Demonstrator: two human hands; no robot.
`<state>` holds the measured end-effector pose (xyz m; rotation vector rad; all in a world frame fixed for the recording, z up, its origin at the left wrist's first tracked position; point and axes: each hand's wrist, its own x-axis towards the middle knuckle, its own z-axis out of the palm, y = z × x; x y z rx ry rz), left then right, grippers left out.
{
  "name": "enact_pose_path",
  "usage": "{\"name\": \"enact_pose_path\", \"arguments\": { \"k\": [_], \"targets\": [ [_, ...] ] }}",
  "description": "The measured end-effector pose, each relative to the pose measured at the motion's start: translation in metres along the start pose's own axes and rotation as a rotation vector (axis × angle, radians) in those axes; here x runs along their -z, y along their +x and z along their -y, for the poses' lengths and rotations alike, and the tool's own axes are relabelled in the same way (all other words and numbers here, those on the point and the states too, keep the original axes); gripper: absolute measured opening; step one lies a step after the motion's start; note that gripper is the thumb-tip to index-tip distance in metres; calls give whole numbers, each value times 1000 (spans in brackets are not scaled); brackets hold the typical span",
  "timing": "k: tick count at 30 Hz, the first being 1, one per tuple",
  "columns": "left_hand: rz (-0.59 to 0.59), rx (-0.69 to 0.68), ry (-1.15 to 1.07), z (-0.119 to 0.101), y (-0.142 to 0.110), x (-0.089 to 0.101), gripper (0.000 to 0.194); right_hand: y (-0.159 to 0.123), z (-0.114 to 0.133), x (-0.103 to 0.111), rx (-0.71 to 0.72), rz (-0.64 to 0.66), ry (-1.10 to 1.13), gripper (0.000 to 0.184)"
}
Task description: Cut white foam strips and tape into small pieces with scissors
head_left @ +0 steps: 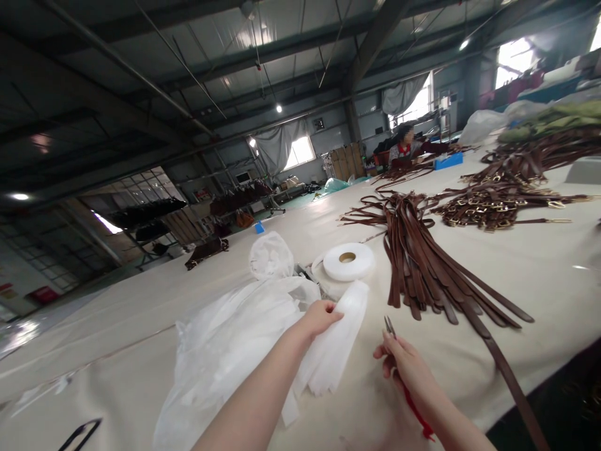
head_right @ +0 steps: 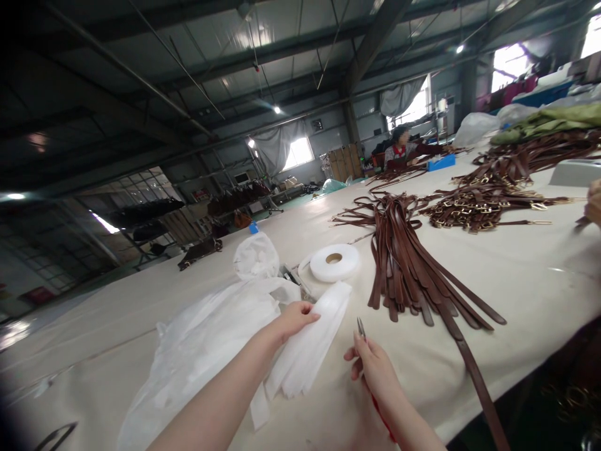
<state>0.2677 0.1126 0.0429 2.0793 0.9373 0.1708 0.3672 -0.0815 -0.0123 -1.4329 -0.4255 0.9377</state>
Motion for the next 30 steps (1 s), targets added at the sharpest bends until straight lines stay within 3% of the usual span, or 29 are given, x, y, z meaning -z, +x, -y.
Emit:
{"name": "enact_pose_path", "arguments": {
  "k": [5,9,15,18,22,25,27,30],
  "targets": [
    [53,-27,-110,-14,-12,18,24,10,9,-11,83,-14,-18,46],
    [139,-49,-186,-30,-35,26,30,16,20,-29,200,-25,-49,36],
    [270,-115,-166,-47,-85,9,18,-1,28,-59,282,-5,71,43],
    [281,-71,-349,-40,-100,-2,18,-17,29,-68,270,-9,164,47],
    [331,5,-689,-21,-117,-3,36,-32,29,-73,298,-20,151,48],
    [367,8,-730,-8,-133,1,46,-38,30,-77,377,-22,46,47],
    [324,15,-721,-1,-145,6,49,-41,33,-85,419,6,10,46],
    [148,42,-735,9,-165,19,50,-45,40,-108,423,106,19,44]
  ]
}}
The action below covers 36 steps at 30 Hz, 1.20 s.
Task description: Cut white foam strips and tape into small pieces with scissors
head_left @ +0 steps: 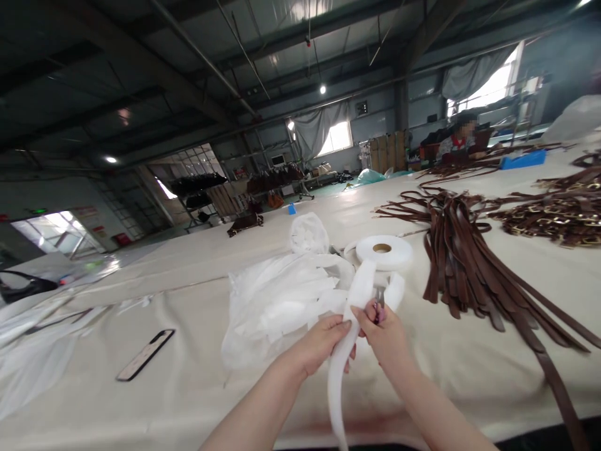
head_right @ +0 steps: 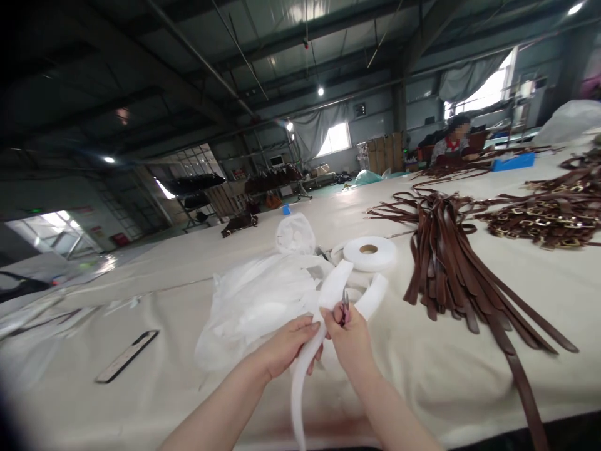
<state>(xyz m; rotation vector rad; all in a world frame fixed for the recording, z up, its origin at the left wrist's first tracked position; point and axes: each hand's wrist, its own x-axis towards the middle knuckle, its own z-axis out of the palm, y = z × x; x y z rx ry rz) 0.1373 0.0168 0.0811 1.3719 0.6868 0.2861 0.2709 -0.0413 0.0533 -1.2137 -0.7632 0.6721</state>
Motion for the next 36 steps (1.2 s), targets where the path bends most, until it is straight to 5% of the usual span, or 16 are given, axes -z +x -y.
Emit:
{"name": "enact_pose_path", "arguments": {
  "k": [5,10,17,21,27,36],
  "targets": [
    [-171,-21,-59,3,-34,38,49,0,-9,-62,-85,144,32,42],
    [-447,-25,-74,41,-56,83,49,-8,-47,-107,-219,288,-41,41],
    [-545,44,-286,89,-102,125,41,-39,-71,-91,-513,530,-107,49],
    [-518,84,-463,96,-119,138,30,-62,-69,-91,-515,678,-83,52],
    [-447,132,-633,92,-125,143,18,-77,-43,-103,-678,826,-196,45],
    [-423,178,-580,100,-126,138,24,-79,-39,-113,-756,826,-174,36]
  ]
}}
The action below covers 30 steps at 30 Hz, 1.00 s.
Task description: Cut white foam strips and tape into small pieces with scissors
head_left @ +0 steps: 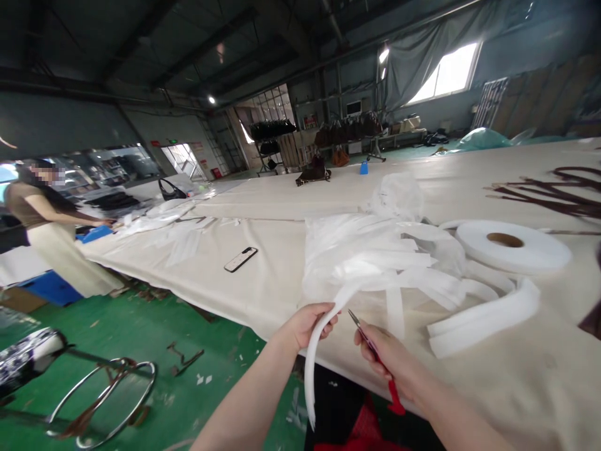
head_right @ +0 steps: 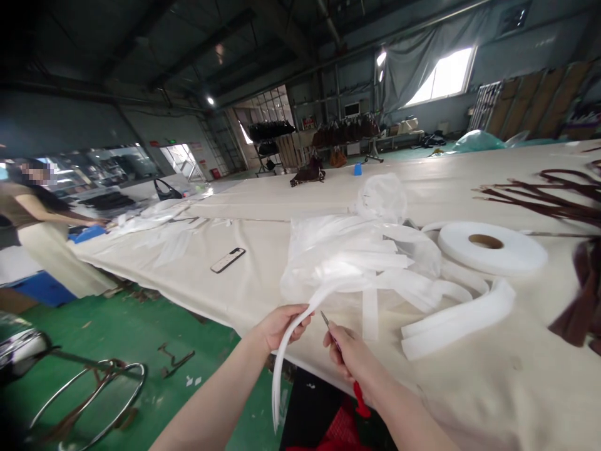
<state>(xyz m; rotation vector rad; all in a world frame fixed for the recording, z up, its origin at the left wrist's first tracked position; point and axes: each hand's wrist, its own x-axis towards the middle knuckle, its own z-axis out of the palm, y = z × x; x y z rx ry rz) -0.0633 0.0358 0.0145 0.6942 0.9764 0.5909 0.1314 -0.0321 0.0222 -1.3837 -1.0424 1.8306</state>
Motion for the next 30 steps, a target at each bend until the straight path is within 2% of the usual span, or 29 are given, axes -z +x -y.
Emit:
{"name": "enact_pose_path", "arguments": {
  "k": [5,8,13,21,30],
  "targets": [
    [-19,-161,148,8,-1,-3,36,2,-5,-2,-28,-18,21,33],
    [-24,-206,240,11,-3,-5,43,5,-8,-1,-29,-20,24,32],
    [-34,-225,354,10,-6,-7,46,10,-13,2,-17,-15,32,31],
    [-3,-237,442,9,-5,2,43,14,-16,2,-6,-11,52,33],
    [-72,-241,531,15,0,7,45,26,-31,3,8,-10,86,37]
  ]
}}
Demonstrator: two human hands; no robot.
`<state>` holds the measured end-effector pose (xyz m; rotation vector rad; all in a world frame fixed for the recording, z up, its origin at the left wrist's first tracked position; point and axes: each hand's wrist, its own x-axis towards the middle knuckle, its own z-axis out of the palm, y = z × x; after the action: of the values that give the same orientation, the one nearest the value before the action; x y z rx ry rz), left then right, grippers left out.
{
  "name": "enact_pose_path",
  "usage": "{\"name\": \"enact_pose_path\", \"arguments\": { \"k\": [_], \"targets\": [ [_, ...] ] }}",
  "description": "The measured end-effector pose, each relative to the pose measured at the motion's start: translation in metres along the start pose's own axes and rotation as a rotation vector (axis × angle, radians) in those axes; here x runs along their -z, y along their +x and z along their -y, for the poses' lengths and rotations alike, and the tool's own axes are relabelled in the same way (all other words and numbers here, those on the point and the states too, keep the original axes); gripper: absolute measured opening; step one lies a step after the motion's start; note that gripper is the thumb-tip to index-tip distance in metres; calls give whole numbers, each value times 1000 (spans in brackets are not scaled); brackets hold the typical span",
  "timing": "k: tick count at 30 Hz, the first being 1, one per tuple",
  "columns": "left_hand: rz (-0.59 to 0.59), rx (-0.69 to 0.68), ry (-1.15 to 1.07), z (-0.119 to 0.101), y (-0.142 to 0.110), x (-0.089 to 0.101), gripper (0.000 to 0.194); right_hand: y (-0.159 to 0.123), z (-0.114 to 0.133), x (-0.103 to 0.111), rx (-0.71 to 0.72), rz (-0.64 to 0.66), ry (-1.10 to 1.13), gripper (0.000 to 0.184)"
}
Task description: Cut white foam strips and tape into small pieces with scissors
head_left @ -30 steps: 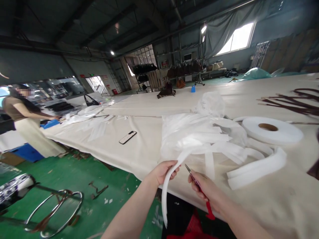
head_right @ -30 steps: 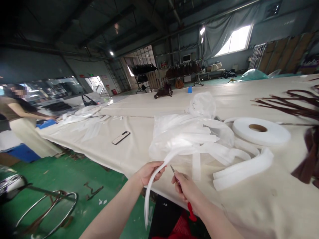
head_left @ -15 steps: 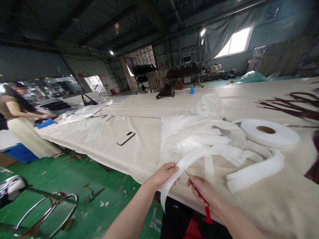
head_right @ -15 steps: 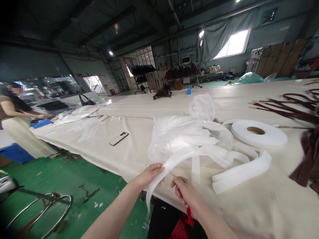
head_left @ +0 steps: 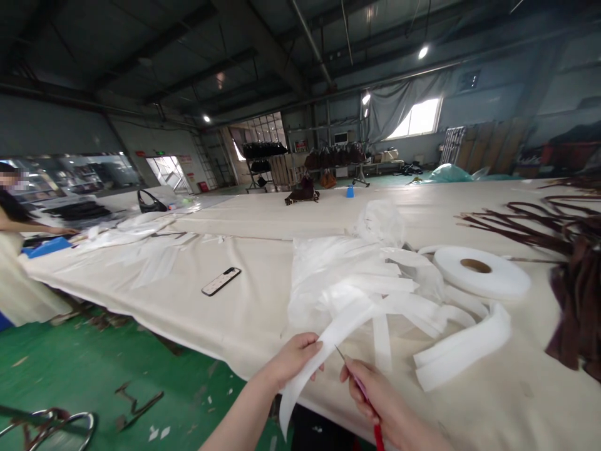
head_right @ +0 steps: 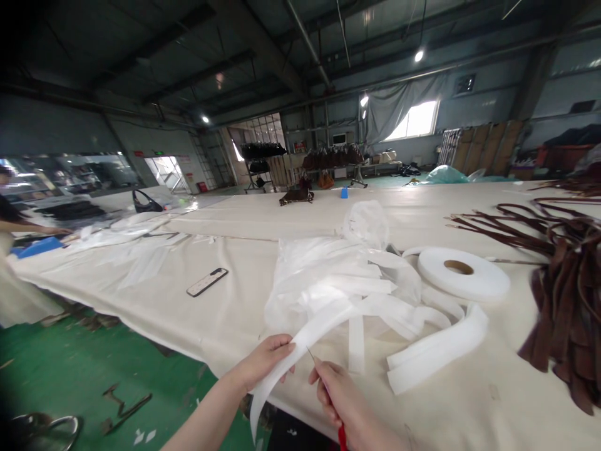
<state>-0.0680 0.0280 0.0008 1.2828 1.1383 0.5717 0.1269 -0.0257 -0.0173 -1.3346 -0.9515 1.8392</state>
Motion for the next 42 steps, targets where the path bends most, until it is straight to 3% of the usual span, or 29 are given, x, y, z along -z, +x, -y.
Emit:
{"name": "enact_pose_path", "arguments": {
  "k": [8,17,24,35,42],
  "targets": [
    [43,-13,30,2,3,-6,48,-1,0,-4,-31,-4,-26,37],
    [162,106,-178,1,-5,1,48,-4,2,-2,-5,-58,1,33],
    [118,113,-253,6,-4,2,44,-4,-2,-2,-22,-8,-25,36],
    [122,62,-165,0,-5,1,43,-3,-2,-4,-44,-8,-114,37],
    [96,-32,-12,6,-2,2,45,4,-4,0,-95,10,-147,51]
  ]
}}
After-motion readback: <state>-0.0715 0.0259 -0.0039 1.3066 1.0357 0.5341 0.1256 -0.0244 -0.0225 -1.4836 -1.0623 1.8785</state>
